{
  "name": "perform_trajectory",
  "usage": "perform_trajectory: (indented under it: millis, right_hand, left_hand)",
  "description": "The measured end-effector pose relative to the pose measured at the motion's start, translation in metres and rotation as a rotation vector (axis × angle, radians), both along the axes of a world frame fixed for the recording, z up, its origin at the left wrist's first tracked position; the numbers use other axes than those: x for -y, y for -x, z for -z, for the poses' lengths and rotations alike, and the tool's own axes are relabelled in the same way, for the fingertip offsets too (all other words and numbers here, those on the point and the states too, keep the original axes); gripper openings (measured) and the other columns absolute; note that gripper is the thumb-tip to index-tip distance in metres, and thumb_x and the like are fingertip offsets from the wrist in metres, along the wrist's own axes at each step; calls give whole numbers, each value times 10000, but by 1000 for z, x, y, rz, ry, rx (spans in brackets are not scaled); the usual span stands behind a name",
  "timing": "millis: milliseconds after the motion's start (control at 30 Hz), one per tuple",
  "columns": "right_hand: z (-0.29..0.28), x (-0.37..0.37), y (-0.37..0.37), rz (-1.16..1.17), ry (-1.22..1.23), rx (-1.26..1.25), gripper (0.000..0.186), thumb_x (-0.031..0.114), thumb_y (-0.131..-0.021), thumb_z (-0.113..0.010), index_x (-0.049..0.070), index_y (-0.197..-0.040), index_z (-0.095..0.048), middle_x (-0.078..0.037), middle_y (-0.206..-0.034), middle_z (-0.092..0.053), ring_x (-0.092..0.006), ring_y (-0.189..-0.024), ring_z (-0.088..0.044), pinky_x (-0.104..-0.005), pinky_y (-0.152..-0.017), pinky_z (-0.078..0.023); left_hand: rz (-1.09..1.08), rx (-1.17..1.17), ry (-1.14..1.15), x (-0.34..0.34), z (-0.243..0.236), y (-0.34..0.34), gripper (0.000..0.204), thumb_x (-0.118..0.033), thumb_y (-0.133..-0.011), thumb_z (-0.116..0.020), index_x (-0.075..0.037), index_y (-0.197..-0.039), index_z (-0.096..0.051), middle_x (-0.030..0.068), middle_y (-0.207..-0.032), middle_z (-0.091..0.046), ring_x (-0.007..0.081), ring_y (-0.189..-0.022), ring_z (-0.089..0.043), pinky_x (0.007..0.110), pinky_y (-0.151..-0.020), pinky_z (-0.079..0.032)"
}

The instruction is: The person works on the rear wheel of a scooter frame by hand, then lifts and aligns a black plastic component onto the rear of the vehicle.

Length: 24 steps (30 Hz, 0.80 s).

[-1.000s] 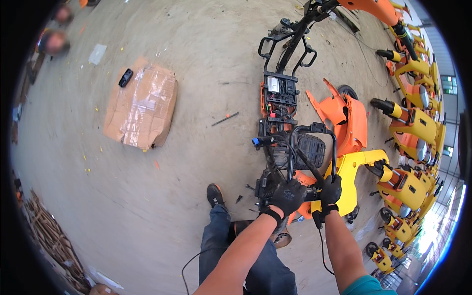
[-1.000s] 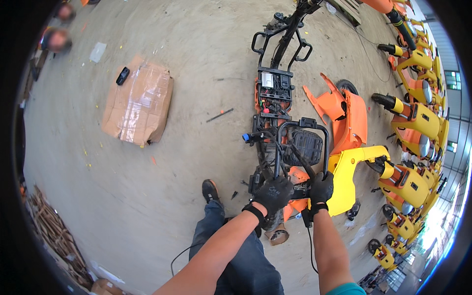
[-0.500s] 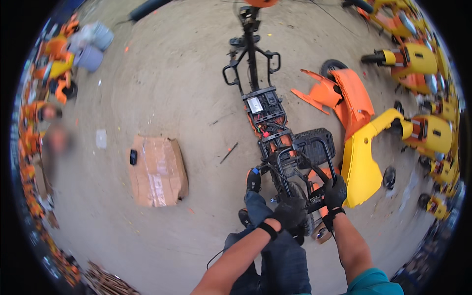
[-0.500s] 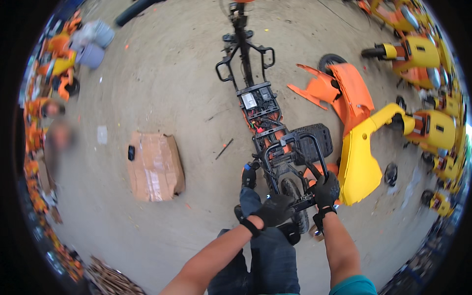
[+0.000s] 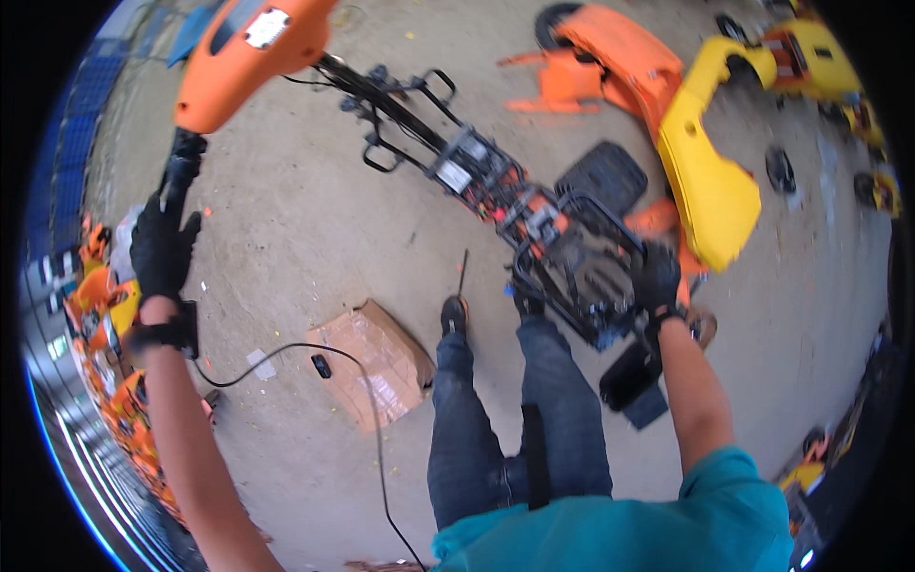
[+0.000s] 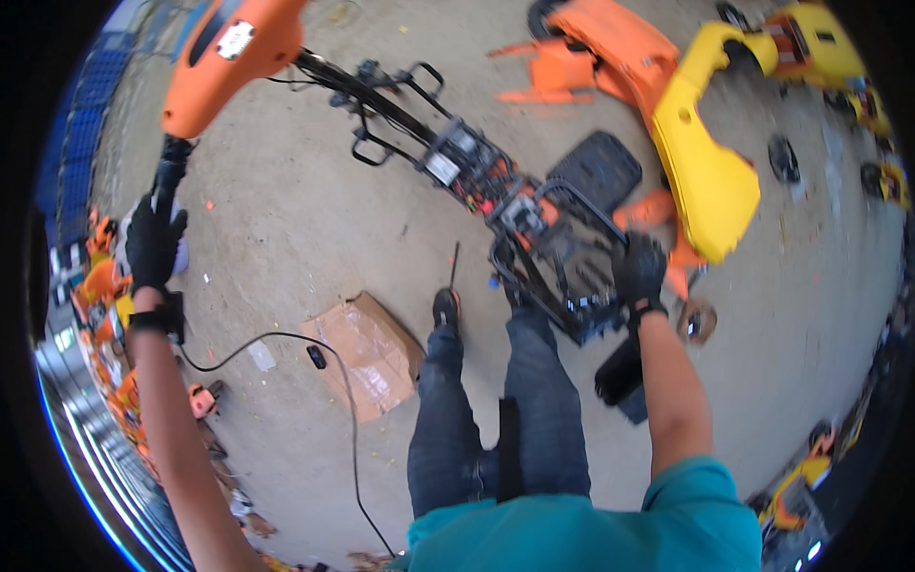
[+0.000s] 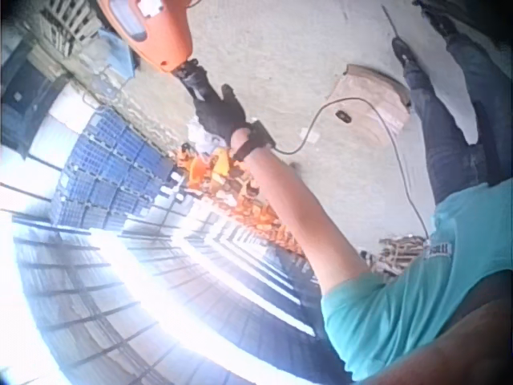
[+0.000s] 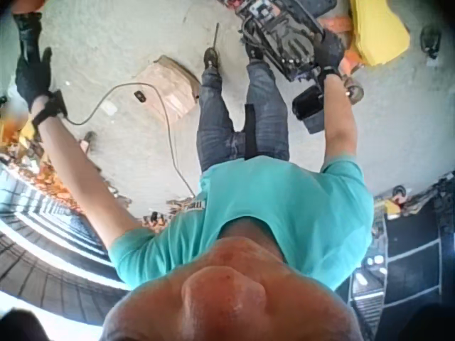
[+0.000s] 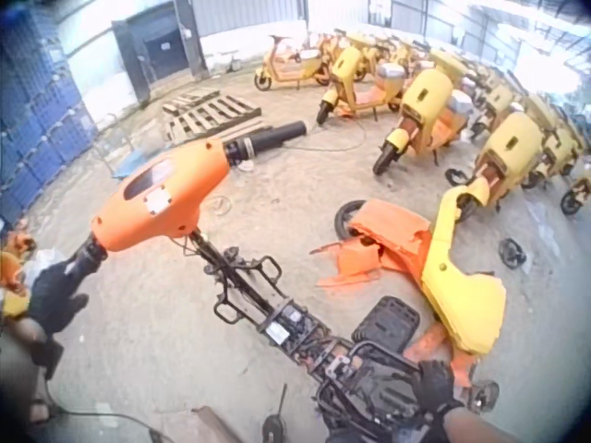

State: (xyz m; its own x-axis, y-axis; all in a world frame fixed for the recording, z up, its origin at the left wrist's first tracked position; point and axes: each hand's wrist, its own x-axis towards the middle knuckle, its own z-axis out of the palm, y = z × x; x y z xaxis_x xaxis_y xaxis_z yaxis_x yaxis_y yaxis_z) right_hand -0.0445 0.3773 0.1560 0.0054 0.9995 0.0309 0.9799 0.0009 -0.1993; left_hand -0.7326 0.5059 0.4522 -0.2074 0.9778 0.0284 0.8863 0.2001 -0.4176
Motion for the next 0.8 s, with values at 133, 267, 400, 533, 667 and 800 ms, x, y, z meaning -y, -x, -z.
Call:
perform_trajectory:
  millis: [133, 267, 400, 533, 667, 800]
  right_hand:
    - [1, 0, -1, 38, -15, 21, 310, 276, -820, -640, 70, -1051, -632, -144, -963, -636, -357, -921, -589, -486, -803, -451]
    - [-4, 5, 10, 213, -69, 143, 472, 347, -796, -687, 64, -1160, -585, -182, -1020, -614, -371, -1002, -561, -483, -872, -439]
    - [-5, 39, 31, 550, -185, 144, 579, 410, -808, -689, -21, -1162, -534, -234, -989, -622, -409, -972, -574, -492, -848, -447]
    - [13, 88, 57, 965, 166, -388, 518, 355, -843, -674, -60, -1130, -555, -285, -1058, -628, -444, -971, -608, -461, -831, -480]
    - [41, 91, 77, 1079, 82, -378, 443, 353, -859, -638, -58, -1016, -590, -301, -954, -649, -461, -903, -629, -466, -762, -487]
    - [38, 87, 72, 1158, 68, -273, 416, 370, -873, -596, -39, -946, -616, -299, -869, -657, -438, -898, -646, -492, -724, -480]
  left_hand:
    - [-30, 686, 32, -20, 18, 47, 274, -243, -865, -696, -38, -1021, -600, 13, -682, -557, 153, -582, -548, 317, -545, -445]
    - [-226, 935, 139, -32, 22, 63, 191, -223, -864, -689, -70, -899, -581, -43, -624, -504, 57, -485, -465, 247, -445, -364]
    - [-172, 982, 155, -36, 19, 58, 201, -217, -844, -708, -66, -868, -577, -44, -594, -490, 57, -451, -445, 244, -417, -341]
    - [-139, 957, 99, -44, 20, 43, 154, -203, -828, -707, -88, -885, -621, -55, -596, -494, 49, -442, -433, 227, -405, -323]
    - [-172, 980, 60, -66, 29, 36, 171, -205, -803, -713, -85, -903, -642, -55, -596, -494, 49, -439, -428, 230, -404, -320]
    - [-210, 886, 33, -72, 37, 46, 164, -237, -801, -726, -94, -826, -651, -65, -580, -500, 57, -433, -433, 236, -410, -319]
